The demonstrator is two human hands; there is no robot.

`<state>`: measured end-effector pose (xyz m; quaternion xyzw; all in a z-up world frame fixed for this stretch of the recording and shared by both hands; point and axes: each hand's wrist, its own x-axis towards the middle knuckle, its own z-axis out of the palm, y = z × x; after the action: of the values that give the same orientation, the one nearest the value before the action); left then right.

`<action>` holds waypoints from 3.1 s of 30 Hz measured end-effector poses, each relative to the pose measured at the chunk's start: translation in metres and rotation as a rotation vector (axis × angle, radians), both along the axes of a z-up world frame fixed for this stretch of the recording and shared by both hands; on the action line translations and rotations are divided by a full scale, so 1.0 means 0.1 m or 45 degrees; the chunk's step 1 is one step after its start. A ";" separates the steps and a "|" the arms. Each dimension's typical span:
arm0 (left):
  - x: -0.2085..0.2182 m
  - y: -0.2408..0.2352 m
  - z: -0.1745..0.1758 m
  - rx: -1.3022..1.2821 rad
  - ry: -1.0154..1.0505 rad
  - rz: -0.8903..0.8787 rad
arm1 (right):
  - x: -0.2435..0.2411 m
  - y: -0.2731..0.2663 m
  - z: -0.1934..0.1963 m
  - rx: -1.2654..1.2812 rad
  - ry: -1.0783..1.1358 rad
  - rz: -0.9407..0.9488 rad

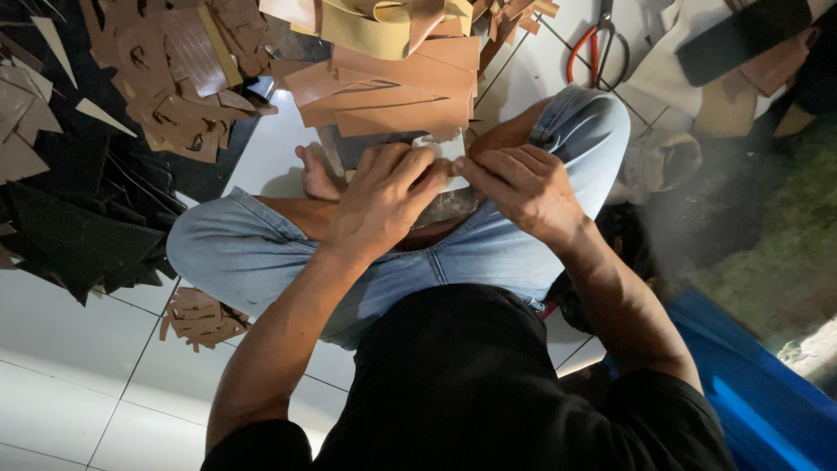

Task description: The person sits cross-legged on the floor and repeatedly rubs the edges of thin leather strips against a small block to smooth them. The person handles the leather pieces one at a time, rubbing each edge against the block and then placing the piece aside.

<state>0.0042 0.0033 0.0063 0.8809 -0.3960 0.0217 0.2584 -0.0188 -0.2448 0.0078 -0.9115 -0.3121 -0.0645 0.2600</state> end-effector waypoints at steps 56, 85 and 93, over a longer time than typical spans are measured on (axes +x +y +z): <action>0.02 -0.27 0.04 0.029 0.028 0.105 | 0.26 -0.01 -1.86 0.451 0.446 -0.988; -0.11 0.00 0.07 0.100 -0.219 0.142 | -0.01 0.10 -0.24 0.418 0.326 -0.512; -0.11 -0.12 -0.02 -0.084 -0.060 0.263 | 0.00 0.23 0.11 0.310 0.333 -0.304</action>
<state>-0.0069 -0.0086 0.0043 0.9073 -0.3081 0.0820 0.2742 -0.0187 -0.2217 0.0190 -0.9045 -0.1553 -0.0131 0.3970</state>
